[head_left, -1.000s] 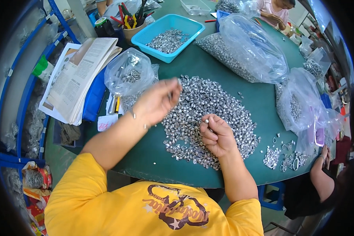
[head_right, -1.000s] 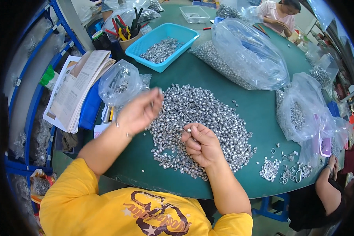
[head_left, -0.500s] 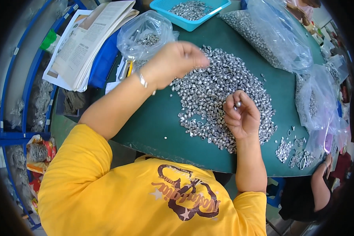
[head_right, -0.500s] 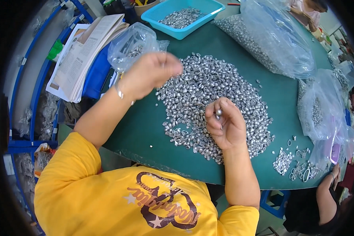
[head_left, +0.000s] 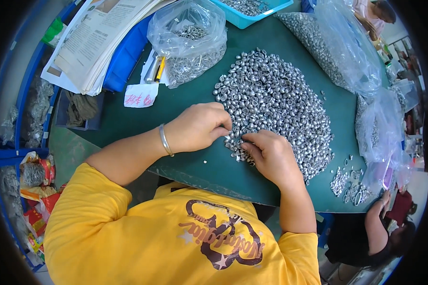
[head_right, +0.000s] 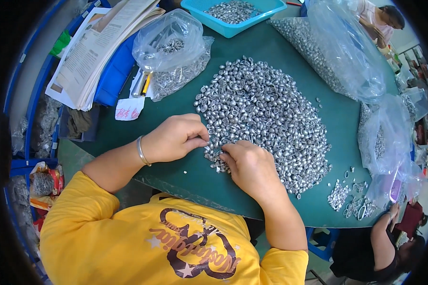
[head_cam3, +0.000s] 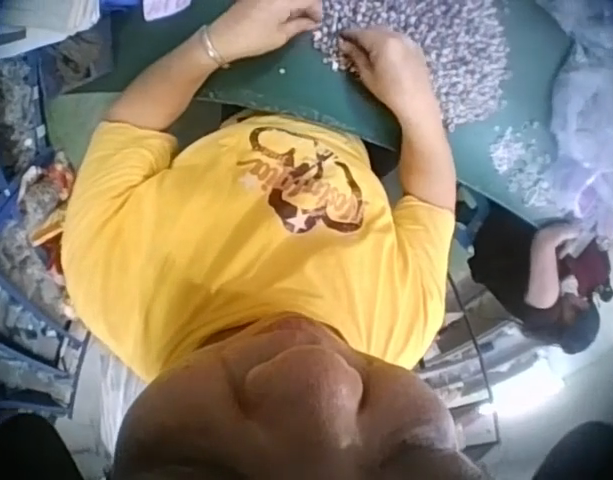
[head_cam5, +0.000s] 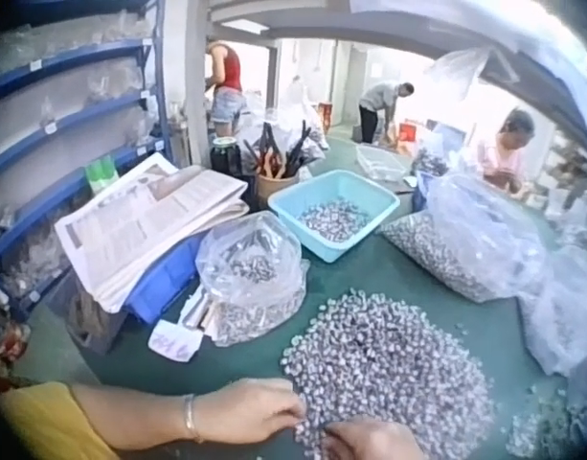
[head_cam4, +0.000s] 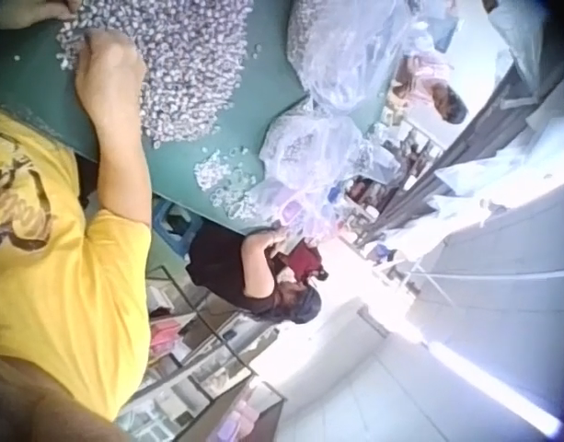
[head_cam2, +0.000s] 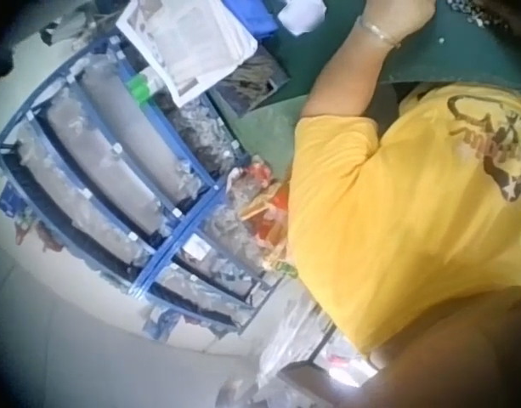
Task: The person sorts through a pile of small metal components on a table, picking up individual pieces to check them and then placing some into a blue plastic bin.
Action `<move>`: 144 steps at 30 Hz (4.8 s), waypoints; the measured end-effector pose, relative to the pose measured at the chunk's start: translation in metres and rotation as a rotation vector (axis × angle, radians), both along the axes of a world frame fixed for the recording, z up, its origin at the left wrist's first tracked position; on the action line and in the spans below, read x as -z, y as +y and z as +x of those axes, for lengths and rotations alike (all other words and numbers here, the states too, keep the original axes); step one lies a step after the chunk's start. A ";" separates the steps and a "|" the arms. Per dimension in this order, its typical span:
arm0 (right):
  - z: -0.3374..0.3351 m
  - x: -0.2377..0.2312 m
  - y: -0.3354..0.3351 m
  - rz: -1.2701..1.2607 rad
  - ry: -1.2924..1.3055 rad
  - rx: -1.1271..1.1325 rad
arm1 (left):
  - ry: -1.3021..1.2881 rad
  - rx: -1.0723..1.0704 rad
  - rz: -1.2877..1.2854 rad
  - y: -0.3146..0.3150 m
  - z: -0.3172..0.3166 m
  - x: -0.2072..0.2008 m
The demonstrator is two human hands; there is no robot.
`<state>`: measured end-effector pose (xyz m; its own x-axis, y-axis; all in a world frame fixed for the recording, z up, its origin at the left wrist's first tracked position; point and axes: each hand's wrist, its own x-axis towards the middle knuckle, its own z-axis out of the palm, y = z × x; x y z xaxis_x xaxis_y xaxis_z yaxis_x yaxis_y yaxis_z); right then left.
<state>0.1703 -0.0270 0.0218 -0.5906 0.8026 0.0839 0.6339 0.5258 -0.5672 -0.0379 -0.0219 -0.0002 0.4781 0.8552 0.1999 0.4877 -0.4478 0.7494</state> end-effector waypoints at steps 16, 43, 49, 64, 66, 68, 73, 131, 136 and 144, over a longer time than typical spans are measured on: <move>0.001 0.003 -0.004 0.031 0.250 0.142 | -1.097 0.156 -1.283 0.005 -0.003 0.001; -0.006 0.006 -0.011 0.059 0.060 0.008 | 0.092 0.098 0.061 -0.018 0.009 0.000; -0.002 0.003 -0.007 -0.344 0.405 0.182 | -0.293 0.013 -0.564 -0.005 0.009 -0.013; 0.021 0.014 0.010 -1.369 1.367 0.092 | -1.130 0.079 -1.433 -0.003 0.003 -0.006; 0.018 0.010 0.013 -1.417 1.587 0.020 | -1.193 0.000 -1.350 -0.001 0.003 -0.010; 0.018 0.006 0.012 -1.260 1.328 0.221 | -1.145 -0.163 -1.187 -0.003 0.003 -0.023; -0.001 -0.001 0.012 -0.143 0.271 0.050 | -0.363 -0.148 -0.458 0.006 0.005 -0.009; -0.010 0.009 0.035 0.109 0.177 0.165 | 0.089 -0.106 0.199 0.042 0.020 -0.001; 0.019 -0.005 0.050 -0.960 1.220 0.359 | 0.112 -0.105 0.125 0.045 0.025 -0.004; 0.025 0.005 0.053 -1.270 1.424 0.198 | -1.060 -0.007 -1.086 0.037 0.031 -0.012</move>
<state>0.1957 0.0265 0.0167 -0.5305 0.8095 -0.2515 -0.5864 -0.5647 -0.5808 -0.0074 0.0155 0.0121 0.5181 0.8111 -0.2714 -0.4723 0.5358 0.6999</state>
